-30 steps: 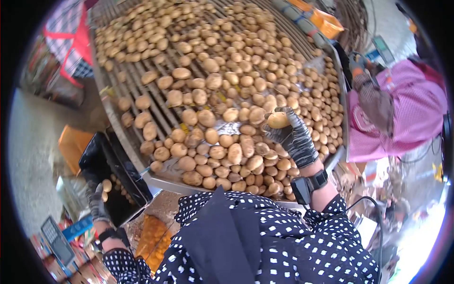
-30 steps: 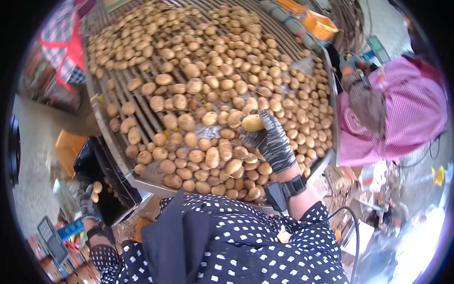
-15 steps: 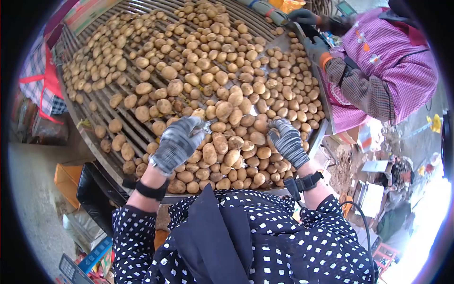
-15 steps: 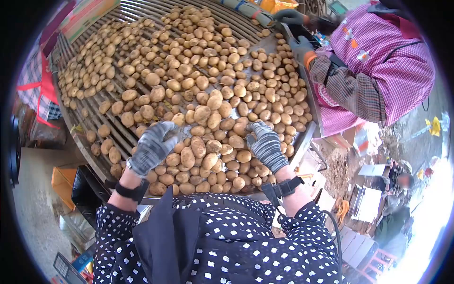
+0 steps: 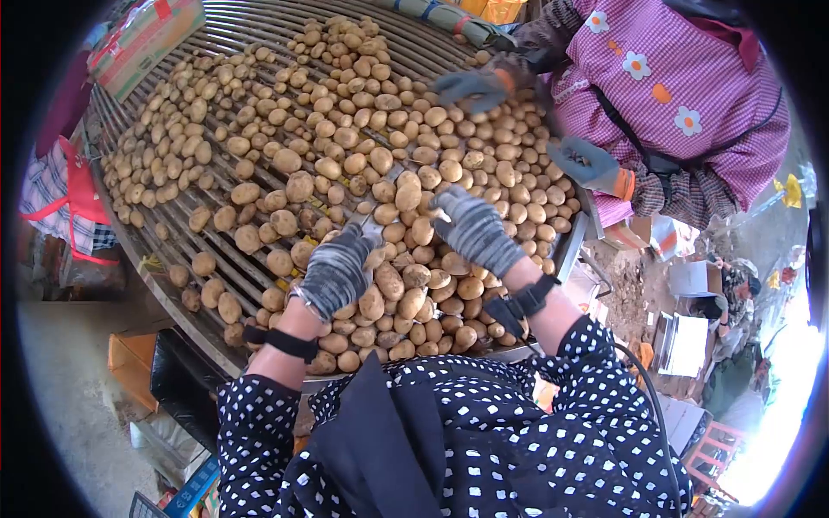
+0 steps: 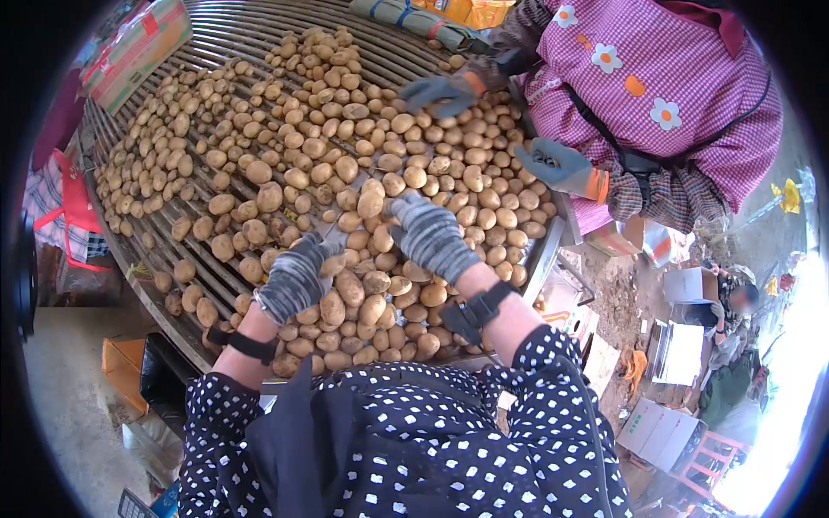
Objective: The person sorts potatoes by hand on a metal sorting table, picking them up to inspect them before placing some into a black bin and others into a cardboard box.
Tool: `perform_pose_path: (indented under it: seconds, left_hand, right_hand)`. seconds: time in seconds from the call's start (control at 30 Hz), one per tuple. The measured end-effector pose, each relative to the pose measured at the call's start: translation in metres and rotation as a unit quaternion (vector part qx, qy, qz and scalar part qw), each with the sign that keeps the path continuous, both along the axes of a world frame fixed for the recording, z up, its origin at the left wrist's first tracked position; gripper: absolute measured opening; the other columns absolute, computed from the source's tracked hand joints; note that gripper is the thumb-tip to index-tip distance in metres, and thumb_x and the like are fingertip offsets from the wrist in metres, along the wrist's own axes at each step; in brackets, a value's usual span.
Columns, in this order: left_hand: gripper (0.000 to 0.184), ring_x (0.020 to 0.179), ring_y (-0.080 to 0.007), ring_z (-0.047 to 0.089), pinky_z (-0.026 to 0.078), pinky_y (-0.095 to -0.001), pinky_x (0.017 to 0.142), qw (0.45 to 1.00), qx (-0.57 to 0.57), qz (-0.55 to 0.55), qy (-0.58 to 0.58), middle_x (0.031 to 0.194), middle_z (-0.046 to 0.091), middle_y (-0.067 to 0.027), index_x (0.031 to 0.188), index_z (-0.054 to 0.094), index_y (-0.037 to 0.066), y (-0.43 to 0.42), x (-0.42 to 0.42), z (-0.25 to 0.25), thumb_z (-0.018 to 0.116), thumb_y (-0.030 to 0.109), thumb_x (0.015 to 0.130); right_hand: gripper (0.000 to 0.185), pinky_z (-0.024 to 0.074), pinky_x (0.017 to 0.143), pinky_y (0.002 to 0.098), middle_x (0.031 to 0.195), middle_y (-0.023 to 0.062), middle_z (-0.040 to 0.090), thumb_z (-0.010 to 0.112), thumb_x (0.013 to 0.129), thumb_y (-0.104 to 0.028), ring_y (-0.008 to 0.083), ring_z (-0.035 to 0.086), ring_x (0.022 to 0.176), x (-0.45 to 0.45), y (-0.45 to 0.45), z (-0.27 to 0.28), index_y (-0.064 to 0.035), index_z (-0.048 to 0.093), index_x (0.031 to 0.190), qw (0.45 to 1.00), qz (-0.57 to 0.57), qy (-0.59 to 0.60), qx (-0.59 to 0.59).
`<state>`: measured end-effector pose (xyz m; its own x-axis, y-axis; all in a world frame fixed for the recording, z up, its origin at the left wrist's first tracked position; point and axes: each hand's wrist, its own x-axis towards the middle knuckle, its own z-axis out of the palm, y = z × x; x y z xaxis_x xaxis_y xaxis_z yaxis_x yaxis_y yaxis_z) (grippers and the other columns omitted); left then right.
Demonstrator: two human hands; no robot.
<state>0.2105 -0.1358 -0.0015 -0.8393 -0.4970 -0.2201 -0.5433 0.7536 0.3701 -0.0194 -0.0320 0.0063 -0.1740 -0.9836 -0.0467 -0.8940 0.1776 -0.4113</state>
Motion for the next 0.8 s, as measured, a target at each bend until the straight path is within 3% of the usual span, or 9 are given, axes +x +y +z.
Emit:
perform_pose_path:
  seconds: [0.3,0.37,0.4,0.47,0.53,0.6,0.7,0.73,0.8]
  left_hand:
    - [0.065,0.124,-0.0342,0.054,0.047,-0.0405,0.103,0.988,0.083,0.107,0.074,0.129,0.056,-0.0224,0.135,0.049,0.006,0.015,0.054,-0.007,0.070,0.017,0.074]
    - [0.067,0.118,-0.0287,0.058,0.051,-0.0378,0.099,0.798,0.433,0.243,0.340,0.123,0.059,-0.0150,0.134,0.048,0.007,0.015,0.076,-0.020,0.070,0.014,0.072]
    - [0.067,0.118,-0.0287,0.058,0.051,-0.0378,0.099,0.800,0.432,0.245,0.337,0.123,0.059,-0.0150,0.134,0.048,0.007,0.010,0.093,-0.025,0.070,0.014,0.072]
    - [0.063,0.108,-0.0246,0.062,0.054,-0.0366,0.094,0.518,0.642,0.243,0.511,0.119,0.059,-0.0098,0.131,0.049,0.009,0.000,0.130,-0.030,0.069,0.009,0.070]
    - [0.054,0.100,-0.0256,0.064,0.056,-0.0373,0.089,0.473,0.602,0.350,0.540,0.115,0.061,-0.0104,0.125,0.052,0.010,0.005,0.147,-0.008,0.072,0.013,0.075]
    - [0.025,0.094,-0.0204,0.065,0.056,-0.0344,0.086,0.478,0.508,0.476,0.535,0.097,0.066,-0.0061,0.105,0.062,0.007,-0.005,0.177,-0.017,0.072,0.021,0.087]
    - [0.025,0.091,-0.0196,0.068,0.052,-0.0281,0.083,0.718,0.333,0.476,0.384,0.097,0.070,-0.0072,0.109,0.067,0.007,-0.044,0.204,-0.025,0.071,0.017,0.087]
    - [0.025,0.091,-0.0196,0.068,0.052,-0.0281,0.083,0.719,0.331,0.476,0.385,0.097,0.070,-0.0072,0.109,0.067,0.007,-0.051,0.199,-0.016,0.071,0.017,0.087]
    - [0.033,0.091,-0.0239,0.069,0.052,-0.0319,0.086,0.889,0.038,0.418,0.182,0.097,0.071,-0.0146,0.113,0.066,0.003,-0.057,0.181,-0.004,0.072,0.017,0.084]
  right_hand:
    - [0.048,0.0512,0.090,0.0430,0.120,0.0161,0.059,0.071,0.084,-0.026,0.0328,0.062,0.106,0.005,-0.057,-0.019,-0.0097,0.058,0.127,0.992,0.115,0.049,-0.006]
    - [0.051,0.0514,0.092,0.0427,0.123,0.0171,0.057,0.072,0.083,-0.026,0.0330,0.062,0.108,0.004,-0.048,-0.003,-0.0108,0.057,0.130,0.997,0.073,0.019,0.033]
    - [0.052,0.0515,0.093,0.0425,0.123,0.0174,0.057,0.072,0.083,-0.026,0.0331,0.062,0.108,0.002,-0.042,-0.001,-0.0113,0.056,0.131,0.998,0.044,0.016,0.046]
    - [0.054,0.0514,0.094,0.0425,0.124,0.0172,0.056,0.072,0.083,-0.025,0.0331,0.061,0.108,-0.004,-0.030,-0.002,-0.0122,0.055,0.132,0.998,0.032,0.020,0.046]
    - [0.056,0.0500,0.096,0.0423,0.126,0.0167,0.056,0.071,0.084,-0.026,0.0325,0.059,0.113,-0.004,-0.022,0.000,-0.0114,0.053,0.135,0.998,0.032,0.016,0.060]
    - [0.056,0.0490,0.097,0.0423,0.127,0.0167,0.055,0.071,0.084,-0.026,0.0321,0.058,0.115,0.002,-0.018,0.000,-0.0110,0.053,0.135,0.999,0.020,0.012,0.045]
    - [0.056,0.0470,0.099,0.0422,0.126,0.0159,0.056,0.070,0.084,-0.027,0.0322,0.056,0.116,0.009,-0.019,-0.004,-0.0095,0.052,0.134,0.998,0.019,0.017,0.048]
    - [0.055,0.0469,0.100,0.0423,0.125,0.0155,0.056,0.070,0.084,-0.027,0.0320,0.057,0.115,0.011,-0.019,-0.002,-0.0089,0.053,0.133,0.998,0.024,0.008,0.058]
    - [0.053,0.0471,0.099,0.0421,0.124,0.0150,0.056,0.070,0.084,-0.026,0.0316,0.057,0.114,0.010,-0.015,-0.003,-0.0086,0.055,0.132,0.998,0.038,0.014,0.052]
